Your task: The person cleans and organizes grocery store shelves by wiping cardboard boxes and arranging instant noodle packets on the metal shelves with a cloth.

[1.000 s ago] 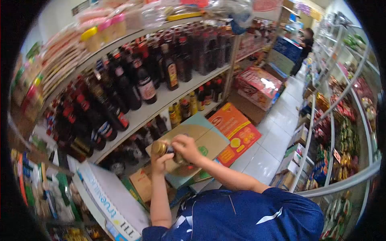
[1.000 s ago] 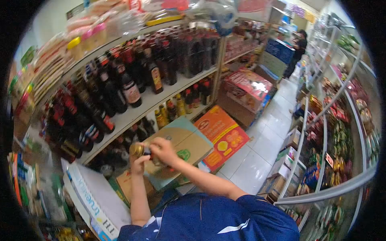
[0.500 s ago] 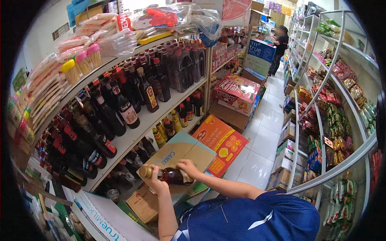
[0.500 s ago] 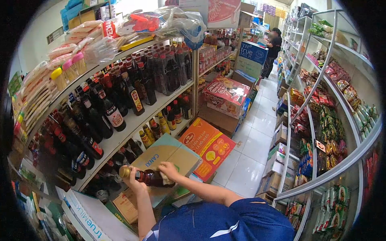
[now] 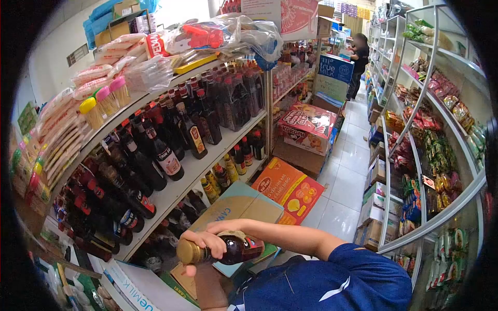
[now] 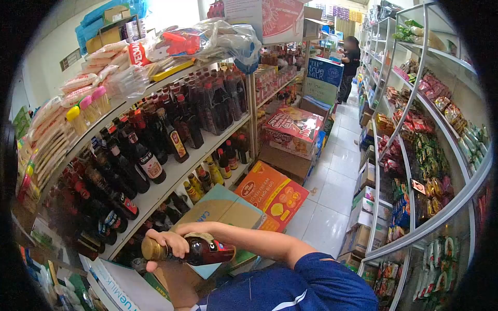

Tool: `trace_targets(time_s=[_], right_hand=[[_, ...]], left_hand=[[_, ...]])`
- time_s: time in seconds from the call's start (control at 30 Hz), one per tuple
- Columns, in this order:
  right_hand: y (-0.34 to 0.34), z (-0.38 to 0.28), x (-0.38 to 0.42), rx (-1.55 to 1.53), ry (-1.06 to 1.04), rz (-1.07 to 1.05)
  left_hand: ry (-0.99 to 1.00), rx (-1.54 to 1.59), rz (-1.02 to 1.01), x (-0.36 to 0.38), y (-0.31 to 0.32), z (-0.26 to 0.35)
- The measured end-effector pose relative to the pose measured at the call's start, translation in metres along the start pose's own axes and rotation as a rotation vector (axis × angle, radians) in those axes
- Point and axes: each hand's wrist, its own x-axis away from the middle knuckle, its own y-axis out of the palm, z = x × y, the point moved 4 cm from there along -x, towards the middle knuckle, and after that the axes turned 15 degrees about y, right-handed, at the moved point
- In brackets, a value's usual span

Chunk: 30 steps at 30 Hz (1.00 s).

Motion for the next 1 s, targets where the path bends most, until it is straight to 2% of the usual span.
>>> trace_targets(time_s=[0.03, 0.07, 0.1, 0.17, 0.2, 0.23, 0.27, 0.3, 0.33, 0.37, 0.43, 0.47, 0.57, 0.6, 0.63, 0.7, 0.73, 0.77, 0.83, 0.97, 1.0], right_hand=[[0.004, 0.022, -0.004, -0.042, 0.120, -0.098], [0.007, 0.037, -0.003, -0.205, 0.033, -0.208], [0.009, 0.041, 0.001, -0.214, 0.028, -0.211], [0.014, 0.058, 0.021, -0.784, 0.398, -0.355], [0.009, 0.070, 0.029, -0.651, 0.341, -0.287], [0.009, 0.099, 0.028, -0.771, 0.500, -0.229], [0.011, 0.116, 0.028, -0.802, 0.372, -0.149], [0.003, 0.121, 0.030, -0.822, 0.245, -0.069], [0.004, 0.096, 0.033, -1.041, 0.176, -0.154], [0.008, 0.127, 0.036, -1.289, 0.165, 0.269], [0.015, 0.135, 0.035, -1.290, 0.035, 0.587], [0.023, 0.076, 0.037, -1.544, 0.012, 0.373], [0.025, 0.072, 0.032, -1.642, -0.048, 0.404], [0.022, 0.072, 0.033, -1.639, -0.021, 0.517], [0.021, 0.074, 0.035, -1.652, -0.018, 0.520], [0.017, 0.076, 0.039, -1.562, -0.014, 0.494], [0.017, 0.073, 0.041, -1.549, -0.014, 0.596], [0.019, 0.071, 0.040, -1.554, -0.010, 0.586], [0.020, 0.069, 0.044, -1.547, -0.062, 0.679], [0.016, 0.083, 0.048, -1.501, -0.041, 0.751], [0.015, 0.077, 0.050, -1.451, -0.023, 0.829]], left_hand=[[-0.004, -0.002, 0.001, -0.001, 0.003, 0.002], [0.017, -0.023, 0.102, -0.004, 0.004, 0.006], [0.033, -0.045, 0.205, -0.003, 0.004, 0.010], [0.037, -0.093, 0.248, 0.004, 0.000, 0.021], [0.090, -0.117, 0.265, 0.004, -0.001, 0.027], [0.153, -0.141, 0.277, 0.001, -0.003, 0.031], [0.169, -0.143, 0.259, -0.009, 0.003, 0.034], [0.097, -0.123, 0.095, -0.015, -0.002, 0.043], [0.103, -0.123, 0.062, -0.015, -0.002, 0.048], [0.103, -0.122, 0.035, -0.014, 0.001, 0.051], [0.089, -0.227, 0.000, -0.020, 0.009, 0.048], [0.068, -0.326, -0.036, -0.021, 0.013, 0.045], [0.095, -0.436, -0.057, -0.017, 0.012, 0.037], [0.108, -0.437, -0.040, -0.017, 0.012, 0.036], [0.098, -0.436, -0.031, -0.016, 0.010, 0.032], [0.201, -0.440, -0.027, -0.012, 0.011, 0.029], [0.213, -0.514, 0.064, -0.011, 0.017, 0.027], [0.265, -0.543, 0.120, -0.005, 0.017, 0.022], [0.239, -0.556, 0.163, -0.001, 0.013, 0.017], [0.193, -0.571, 0.078, -0.004, 0.017, 0.005], [0.197, -0.627, 0.115, -0.004, 0.021, 0.001]])
